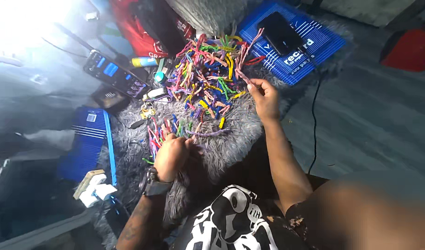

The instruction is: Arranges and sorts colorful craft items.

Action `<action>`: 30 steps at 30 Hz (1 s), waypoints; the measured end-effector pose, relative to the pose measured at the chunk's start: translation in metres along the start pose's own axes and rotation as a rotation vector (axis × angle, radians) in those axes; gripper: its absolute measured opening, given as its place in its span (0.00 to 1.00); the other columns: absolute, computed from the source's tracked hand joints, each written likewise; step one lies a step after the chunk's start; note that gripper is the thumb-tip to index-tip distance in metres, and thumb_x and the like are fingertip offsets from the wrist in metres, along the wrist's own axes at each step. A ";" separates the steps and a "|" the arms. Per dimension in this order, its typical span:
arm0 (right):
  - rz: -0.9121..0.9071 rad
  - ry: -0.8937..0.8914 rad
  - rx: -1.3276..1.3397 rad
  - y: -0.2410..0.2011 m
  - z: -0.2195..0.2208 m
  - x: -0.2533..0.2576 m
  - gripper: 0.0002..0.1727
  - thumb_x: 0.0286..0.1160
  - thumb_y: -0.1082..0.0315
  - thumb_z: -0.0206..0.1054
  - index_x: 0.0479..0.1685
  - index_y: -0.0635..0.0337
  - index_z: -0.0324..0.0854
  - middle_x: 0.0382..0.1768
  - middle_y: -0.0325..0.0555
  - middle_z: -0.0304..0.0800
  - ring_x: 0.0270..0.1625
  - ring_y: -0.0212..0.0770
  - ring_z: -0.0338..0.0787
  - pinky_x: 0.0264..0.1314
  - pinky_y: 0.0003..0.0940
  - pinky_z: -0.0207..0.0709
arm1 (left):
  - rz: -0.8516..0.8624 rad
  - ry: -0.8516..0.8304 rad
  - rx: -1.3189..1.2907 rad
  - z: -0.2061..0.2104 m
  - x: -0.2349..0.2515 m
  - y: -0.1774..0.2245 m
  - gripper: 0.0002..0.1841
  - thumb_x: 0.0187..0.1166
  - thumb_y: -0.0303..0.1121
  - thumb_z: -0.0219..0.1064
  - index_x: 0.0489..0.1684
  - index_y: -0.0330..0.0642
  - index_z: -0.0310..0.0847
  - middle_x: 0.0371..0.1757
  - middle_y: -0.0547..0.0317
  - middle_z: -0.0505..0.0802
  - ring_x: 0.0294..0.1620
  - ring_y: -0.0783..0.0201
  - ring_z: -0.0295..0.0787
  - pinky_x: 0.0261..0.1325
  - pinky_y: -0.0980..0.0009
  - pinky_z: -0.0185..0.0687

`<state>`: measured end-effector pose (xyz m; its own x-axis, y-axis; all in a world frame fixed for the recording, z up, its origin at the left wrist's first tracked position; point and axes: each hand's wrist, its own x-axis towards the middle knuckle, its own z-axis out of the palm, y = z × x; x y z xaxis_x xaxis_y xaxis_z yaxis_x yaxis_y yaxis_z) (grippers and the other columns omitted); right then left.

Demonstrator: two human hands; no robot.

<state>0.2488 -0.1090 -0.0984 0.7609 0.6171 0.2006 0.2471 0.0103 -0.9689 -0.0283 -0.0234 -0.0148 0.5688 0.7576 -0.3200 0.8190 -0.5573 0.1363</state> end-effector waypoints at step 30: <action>-0.039 -0.533 0.254 -0.036 0.049 -0.062 0.16 0.74 0.76 0.67 0.60 0.65 0.79 0.46 0.46 0.88 0.42 0.31 0.88 0.48 0.27 0.85 | 0.339 0.271 -0.928 0.049 0.028 0.006 0.09 0.83 0.29 0.66 0.52 0.35 0.87 0.45 0.61 0.94 0.44 0.78 0.89 0.55 0.75 0.85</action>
<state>0.1633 -0.1084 -0.0829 0.3319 0.9218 0.2002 0.0677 0.1885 -0.9797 -0.0106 -0.0219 -0.0687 0.6851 0.7243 0.0772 0.2816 -0.3611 0.8890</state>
